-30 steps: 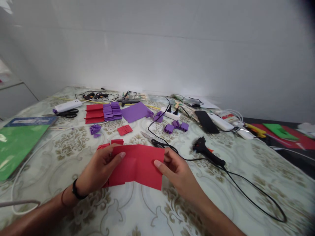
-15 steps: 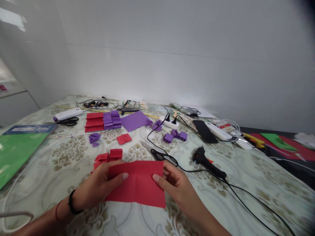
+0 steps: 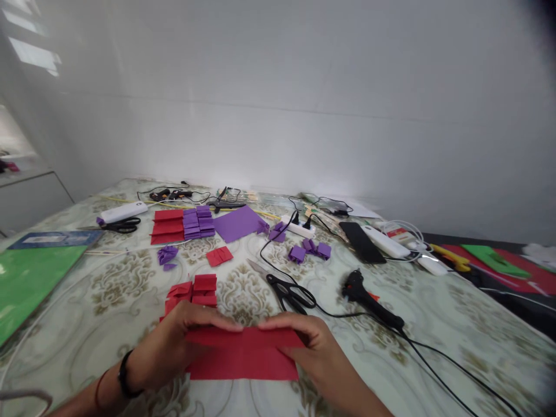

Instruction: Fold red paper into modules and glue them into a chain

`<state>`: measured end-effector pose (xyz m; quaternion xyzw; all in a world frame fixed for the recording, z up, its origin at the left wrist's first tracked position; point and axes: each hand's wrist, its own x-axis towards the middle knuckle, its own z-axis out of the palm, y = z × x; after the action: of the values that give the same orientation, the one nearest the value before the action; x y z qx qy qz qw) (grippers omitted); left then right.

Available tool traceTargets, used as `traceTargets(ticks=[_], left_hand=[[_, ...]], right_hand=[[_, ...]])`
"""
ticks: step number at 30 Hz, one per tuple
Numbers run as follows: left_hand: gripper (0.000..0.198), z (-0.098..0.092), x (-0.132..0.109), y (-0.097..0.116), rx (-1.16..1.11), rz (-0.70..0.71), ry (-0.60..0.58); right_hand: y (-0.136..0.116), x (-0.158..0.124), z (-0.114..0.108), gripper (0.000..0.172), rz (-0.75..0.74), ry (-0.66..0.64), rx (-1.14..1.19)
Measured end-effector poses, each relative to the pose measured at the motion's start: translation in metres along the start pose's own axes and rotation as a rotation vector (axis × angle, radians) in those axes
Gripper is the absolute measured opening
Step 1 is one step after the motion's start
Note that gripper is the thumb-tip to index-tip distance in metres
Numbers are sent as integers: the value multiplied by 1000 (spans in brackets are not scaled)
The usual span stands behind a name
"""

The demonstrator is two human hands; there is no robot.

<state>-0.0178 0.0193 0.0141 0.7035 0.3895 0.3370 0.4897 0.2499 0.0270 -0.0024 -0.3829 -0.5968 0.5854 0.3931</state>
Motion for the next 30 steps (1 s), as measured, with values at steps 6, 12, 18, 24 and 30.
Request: traceTargets(ticks=[6, 12, 18, 24, 30], left_hand=[[34, -1, 1, 7, -185, 2, -38], [19, -4, 4, 3, -227, 39, 53], [28, -14, 3, 16, 62, 180, 130], [43, -18, 5, 35, 374, 370, 115], [49, -21, 26, 83, 475, 510, -117]], right_hand=[[3, 1, -4, 14, -45, 25, 94], [-10, 5, -5, 20, -189, -13, -22], [-16, 0, -14, 30, -291, -37, -278], [-37, -8, -33, 34, -276, -107, -542], [-92, 18, 1, 39, -170, -111, -591]])
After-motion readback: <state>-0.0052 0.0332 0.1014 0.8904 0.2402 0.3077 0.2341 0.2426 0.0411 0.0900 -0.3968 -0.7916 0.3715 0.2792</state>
